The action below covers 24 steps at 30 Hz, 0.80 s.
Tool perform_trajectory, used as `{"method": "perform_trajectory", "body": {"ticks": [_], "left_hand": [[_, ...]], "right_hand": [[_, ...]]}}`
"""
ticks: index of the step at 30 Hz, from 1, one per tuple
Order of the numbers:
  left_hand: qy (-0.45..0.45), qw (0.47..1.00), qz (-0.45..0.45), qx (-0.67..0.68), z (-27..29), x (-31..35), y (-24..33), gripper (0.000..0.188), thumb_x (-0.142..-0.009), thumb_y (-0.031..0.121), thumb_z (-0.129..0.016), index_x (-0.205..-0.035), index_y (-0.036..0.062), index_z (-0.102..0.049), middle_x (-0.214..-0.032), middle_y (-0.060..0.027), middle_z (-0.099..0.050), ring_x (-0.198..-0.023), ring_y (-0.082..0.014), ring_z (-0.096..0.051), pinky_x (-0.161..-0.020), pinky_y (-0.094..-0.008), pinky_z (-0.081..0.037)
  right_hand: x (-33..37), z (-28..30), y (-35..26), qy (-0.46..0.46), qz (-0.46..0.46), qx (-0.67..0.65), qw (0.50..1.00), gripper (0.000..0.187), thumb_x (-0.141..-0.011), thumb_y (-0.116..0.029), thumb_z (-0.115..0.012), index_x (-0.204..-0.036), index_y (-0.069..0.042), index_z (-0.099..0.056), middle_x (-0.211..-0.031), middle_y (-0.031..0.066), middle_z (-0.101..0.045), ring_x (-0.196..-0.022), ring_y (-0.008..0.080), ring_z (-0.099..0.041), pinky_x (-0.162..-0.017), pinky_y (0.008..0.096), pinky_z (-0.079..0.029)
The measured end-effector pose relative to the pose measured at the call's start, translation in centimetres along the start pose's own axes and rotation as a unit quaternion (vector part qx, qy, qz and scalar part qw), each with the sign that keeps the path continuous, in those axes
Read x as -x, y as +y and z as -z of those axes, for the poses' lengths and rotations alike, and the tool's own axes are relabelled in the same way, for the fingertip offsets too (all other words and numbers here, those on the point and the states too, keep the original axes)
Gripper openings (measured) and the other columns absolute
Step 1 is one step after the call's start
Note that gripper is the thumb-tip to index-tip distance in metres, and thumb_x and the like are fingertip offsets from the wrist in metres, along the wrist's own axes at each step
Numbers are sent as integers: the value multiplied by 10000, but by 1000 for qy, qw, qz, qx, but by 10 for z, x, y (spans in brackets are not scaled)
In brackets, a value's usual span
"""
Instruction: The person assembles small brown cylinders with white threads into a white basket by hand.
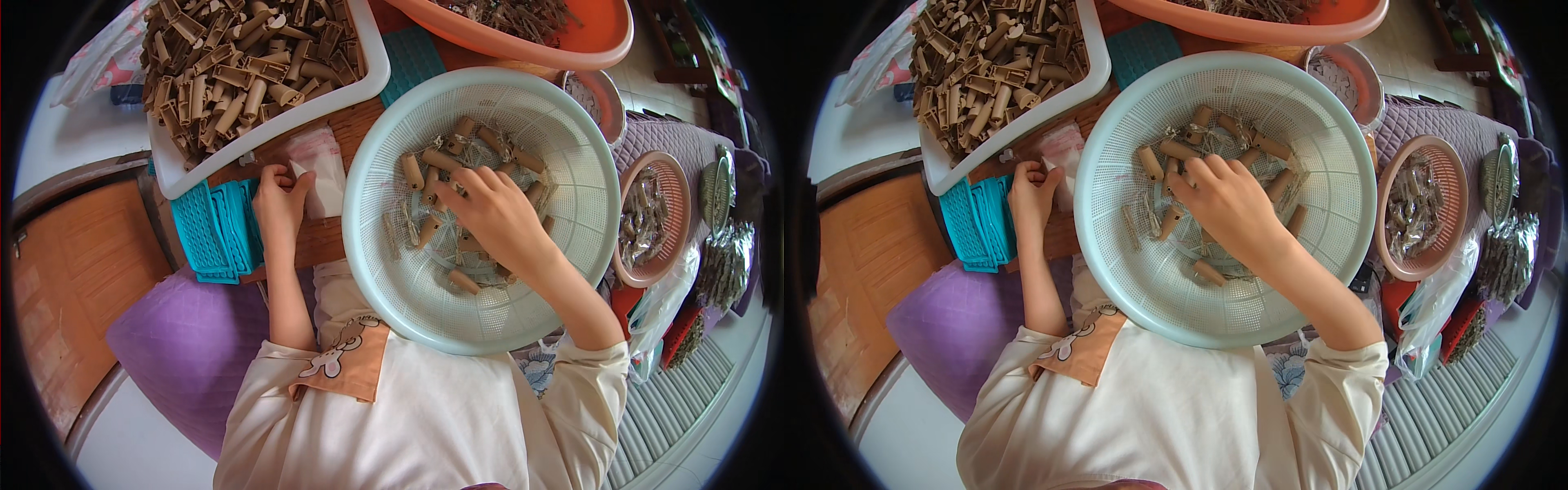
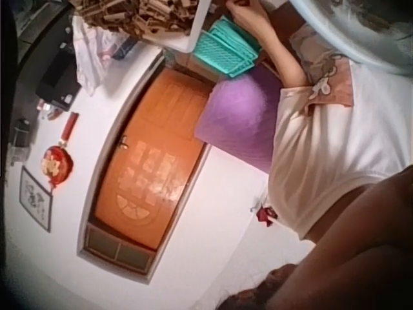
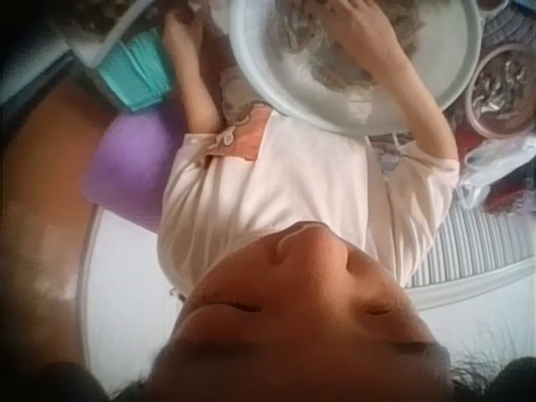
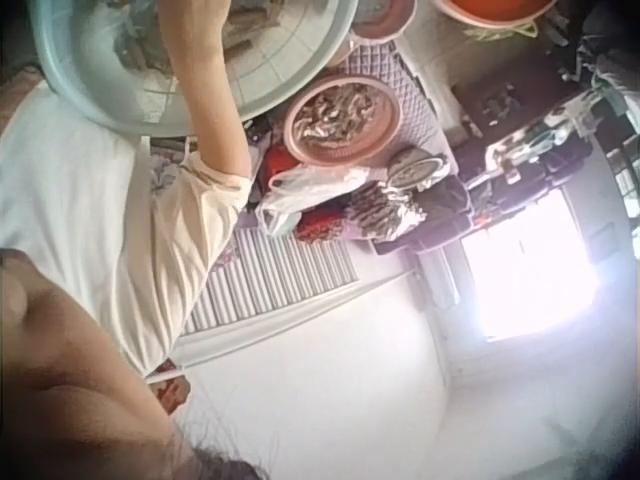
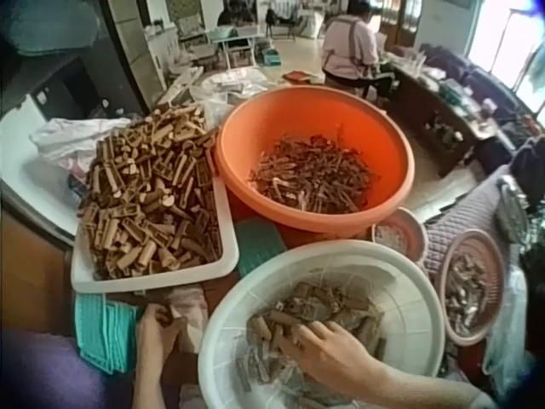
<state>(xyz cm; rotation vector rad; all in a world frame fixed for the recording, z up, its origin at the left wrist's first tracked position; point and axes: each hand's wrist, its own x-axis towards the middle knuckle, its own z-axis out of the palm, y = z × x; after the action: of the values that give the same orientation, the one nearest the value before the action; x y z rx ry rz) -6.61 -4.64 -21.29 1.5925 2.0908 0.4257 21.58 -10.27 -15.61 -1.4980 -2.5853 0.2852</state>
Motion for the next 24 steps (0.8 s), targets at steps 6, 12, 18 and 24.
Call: {"method": "perform_trajectory", "body": {"ticks": [6,12,18,24], "left_hand": [[75,995,-59,-24,-1,-1,-4,465,-620,247,-735,-958,-3,-536,-772,-138,-599,-684,-261,-594,-620,-334,-473],[4,999,29,36,7,0,1,405,-643,189,-723,-951,1,-538,-729,-122,-625,-642,-216,-609,-589,-300,-470],[7,997,3,75,12,3,1,167,-729,55,-626,-874,5,-559,-713,-119,-635,-630,-178,-620,-560,-257,-457],[4,998,-23,59,19,9,6,90,-766,59,-587,-833,1,-591,-742,-132,-625,-633,-196,-607,-581,-271,-458]], "right_hand": [[-11,-13,14,-50,83,14,995,237,-661,-102,-637,-873,-50,-543,-856,44,-523,-837,171,-520,-717,267,-465],[-7,28,17,-2,-15,-272,962,248,-652,-35,-628,-883,-39,-537,-785,44,-567,-738,186,-575,-653,297,-492],[16,45,4,129,-144,-554,810,621,-644,63,-538,-1233,-34,-366,-818,109,-595,-751,178,-609,-670,259,-487],[18,53,6,73,-137,-643,750,572,-705,-23,-519,-1249,-16,-339,-768,105,-573,-755,151,-593,-648,233,-473]]}}
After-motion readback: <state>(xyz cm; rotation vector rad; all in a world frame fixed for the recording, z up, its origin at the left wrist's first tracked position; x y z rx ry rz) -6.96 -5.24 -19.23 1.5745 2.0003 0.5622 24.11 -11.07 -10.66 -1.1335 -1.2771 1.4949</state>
